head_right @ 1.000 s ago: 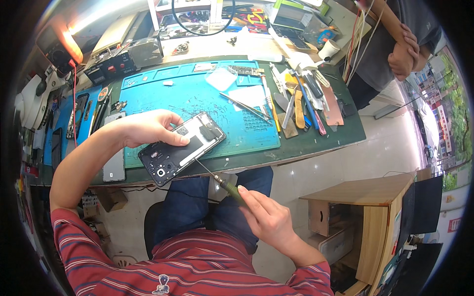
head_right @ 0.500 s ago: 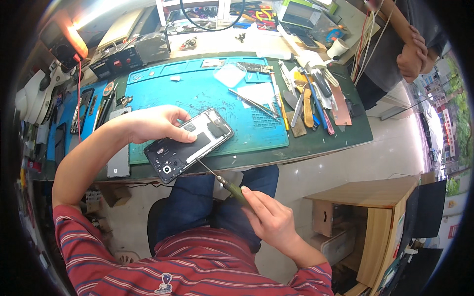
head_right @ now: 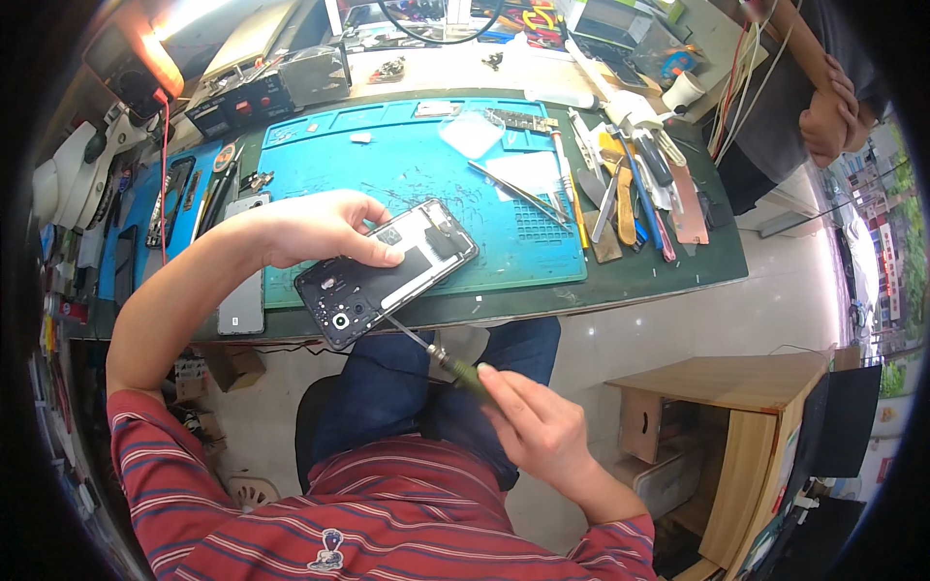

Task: The person disassembles a smartphone on a workbench, using a screwdriver to remove screws from the back cover and a precision tool to pry open the device. They handle the back cover and internal components, placing parts on the mat while continuing to work on the phone's interior.

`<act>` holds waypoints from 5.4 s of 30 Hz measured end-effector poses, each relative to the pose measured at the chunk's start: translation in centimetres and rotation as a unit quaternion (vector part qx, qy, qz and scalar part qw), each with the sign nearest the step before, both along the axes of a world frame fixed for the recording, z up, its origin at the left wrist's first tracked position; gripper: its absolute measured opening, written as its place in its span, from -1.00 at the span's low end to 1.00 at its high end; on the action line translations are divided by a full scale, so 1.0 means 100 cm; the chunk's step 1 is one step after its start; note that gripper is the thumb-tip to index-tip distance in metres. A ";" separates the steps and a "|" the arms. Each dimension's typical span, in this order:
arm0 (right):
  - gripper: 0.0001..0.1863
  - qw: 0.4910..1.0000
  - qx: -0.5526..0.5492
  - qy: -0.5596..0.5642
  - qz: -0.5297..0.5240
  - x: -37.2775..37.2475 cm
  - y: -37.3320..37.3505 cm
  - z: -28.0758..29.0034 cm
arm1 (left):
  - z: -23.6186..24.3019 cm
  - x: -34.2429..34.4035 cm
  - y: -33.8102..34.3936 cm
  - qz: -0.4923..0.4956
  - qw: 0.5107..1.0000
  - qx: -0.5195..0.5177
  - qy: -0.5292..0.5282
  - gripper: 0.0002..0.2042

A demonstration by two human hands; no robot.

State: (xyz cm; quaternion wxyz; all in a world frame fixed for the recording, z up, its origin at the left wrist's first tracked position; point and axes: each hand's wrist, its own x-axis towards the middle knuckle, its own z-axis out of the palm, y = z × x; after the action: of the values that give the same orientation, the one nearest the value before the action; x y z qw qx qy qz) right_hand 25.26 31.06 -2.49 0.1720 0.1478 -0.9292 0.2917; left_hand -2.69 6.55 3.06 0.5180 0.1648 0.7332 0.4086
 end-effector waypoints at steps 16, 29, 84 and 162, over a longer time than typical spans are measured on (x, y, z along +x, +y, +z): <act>-0.36 1.000 -0.015 -0.019 -0.007 0.009 -0.008 -0.004 | -0.003 0.001 0.000 0.007 1.000 0.001 -0.002 -0.46; -0.35 1.000 -0.010 0.009 0.015 0.008 -0.021 -0.004 | -0.004 0.003 -0.001 0.009 1.000 0.018 -0.001 -0.45; -0.40 0.999 -0.033 -0.011 -0.019 0.027 0.027 0.006 | 0.016 0.111 -0.043 -0.067 0.883 0.135 0.444 -0.79; -0.31 0.991 0.129 -0.022 -0.032 -0.006 0.061 0.031 | -0.050 0.108 -0.012 -0.003 0.708 0.109 0.698 -0.24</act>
State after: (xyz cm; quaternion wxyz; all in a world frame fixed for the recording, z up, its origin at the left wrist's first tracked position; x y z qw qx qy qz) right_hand 24.62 37.16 0.61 0.1406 0.1327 -0.9668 0.1670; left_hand 8.12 5.38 -1.97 -0.1621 0.4601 0.8357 0.2523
